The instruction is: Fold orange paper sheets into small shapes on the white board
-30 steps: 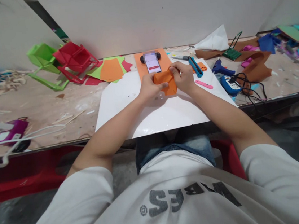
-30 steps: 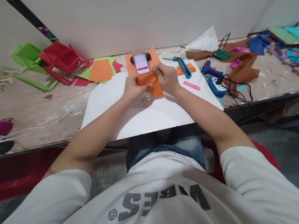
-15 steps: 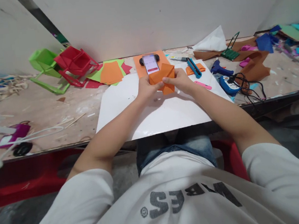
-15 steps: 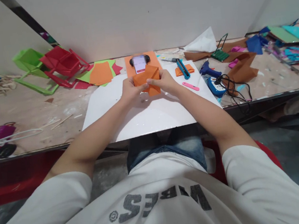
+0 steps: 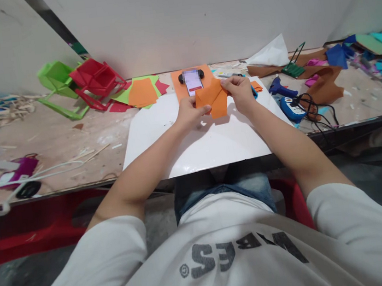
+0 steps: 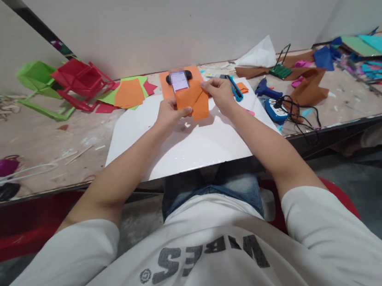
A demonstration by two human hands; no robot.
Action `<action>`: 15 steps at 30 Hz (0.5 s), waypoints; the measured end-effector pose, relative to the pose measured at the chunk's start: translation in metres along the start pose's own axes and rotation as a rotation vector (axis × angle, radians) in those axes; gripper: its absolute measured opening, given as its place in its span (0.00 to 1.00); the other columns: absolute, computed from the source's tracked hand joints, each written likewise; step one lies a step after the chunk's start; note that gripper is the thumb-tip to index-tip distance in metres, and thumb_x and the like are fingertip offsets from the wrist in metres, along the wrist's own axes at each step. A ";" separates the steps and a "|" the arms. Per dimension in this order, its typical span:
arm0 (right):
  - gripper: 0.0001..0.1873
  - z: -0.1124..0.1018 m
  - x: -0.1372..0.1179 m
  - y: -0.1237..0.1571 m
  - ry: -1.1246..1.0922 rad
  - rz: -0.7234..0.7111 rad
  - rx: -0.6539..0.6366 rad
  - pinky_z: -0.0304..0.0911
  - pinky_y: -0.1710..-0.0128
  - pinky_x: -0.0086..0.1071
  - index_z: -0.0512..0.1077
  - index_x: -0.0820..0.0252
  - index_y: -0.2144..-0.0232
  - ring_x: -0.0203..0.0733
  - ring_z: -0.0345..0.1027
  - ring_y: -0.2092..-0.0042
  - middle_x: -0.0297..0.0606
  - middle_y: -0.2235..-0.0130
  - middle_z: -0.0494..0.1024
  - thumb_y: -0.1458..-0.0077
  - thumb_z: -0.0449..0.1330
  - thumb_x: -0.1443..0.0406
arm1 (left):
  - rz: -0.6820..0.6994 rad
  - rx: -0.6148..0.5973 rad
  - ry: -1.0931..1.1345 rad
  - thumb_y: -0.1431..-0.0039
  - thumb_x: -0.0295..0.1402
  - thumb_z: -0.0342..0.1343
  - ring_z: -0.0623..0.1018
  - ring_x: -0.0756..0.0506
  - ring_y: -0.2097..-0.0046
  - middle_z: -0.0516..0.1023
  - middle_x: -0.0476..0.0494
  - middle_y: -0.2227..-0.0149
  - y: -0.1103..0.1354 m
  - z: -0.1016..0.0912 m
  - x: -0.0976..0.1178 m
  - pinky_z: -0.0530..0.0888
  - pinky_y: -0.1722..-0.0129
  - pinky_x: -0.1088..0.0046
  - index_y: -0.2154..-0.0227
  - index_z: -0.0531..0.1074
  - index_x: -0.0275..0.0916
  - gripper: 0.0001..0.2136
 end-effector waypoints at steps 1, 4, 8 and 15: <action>0.30 -0.002 -0.001 -0.001 0.002 -0.003 0.019 0.80 0.58 0.38 0.74 0.53 0.71 0.40 0.76 0.63 0.34 0.67 0.80 0.34 0.81 0.41 | 0.004 -0.002 -0.011 0.50 0.31 0.81 0.93 0.36 0.58 0.94 0.37 0.60 -0.001 0.000 0.001 0.93 0.51 0.52 0.56 0.89 0.37 0.17; 0.32 -0.004 -0.005 -0.003 -0.008 -0.009 0.042 0.78 0.61 0.34 0.72 0.53 0.72 0.36 0.73 0.66 0.31 0.69 0.78 0.34 0.82 0.42 | 0.044 0.010 -0.037 0.47 0.30 0.80 0.90 0.41 0.61 0.93 0.39 0.61 -0.005 -0.004 0.003 0.91 0.55 0.60 0.56 0.89 0.38 0.15; 0.35 -0.007 -0.011 -0.003 -0.020 0.010 -0.016 0.75 0.67 0.31 0.72 0.53 0.75 0.35 0.76 0.70 0.31 0.73 0.78 0.37 0.83 0.40 | 0.163 0.130 -0.058 0.43 0.36 0.84 0.88 0.43 0.62 0.90 0.44 0.63 -0.015 -0.023 0.004 0.86 0.58 0.67 0.57 0.87 0.41 0.15; 0.30 0.007 -0.013 0.011 0.039 0.046 -0.337 0.76 0.69 0.35 0.82 0.54 0.70 0.42 0.81 0.69 0.40 0.70 0.87 0.49 0.88 0.41 | 0.292 0.251 0.029 0.48 0.63 0.86 0.88 0.41 0.59 0.86 0.47 0.65 -0.027 -0.049 -0.007 0.86 0.54 0.64 0.56 0.83 0.44 0.32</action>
Point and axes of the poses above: each hand's wrist, its own y-axis away from the middle knuckle, its own z-axis out of the palm, x = y × z, the point moved 10 cm from there along -y, towards the middle knuckle
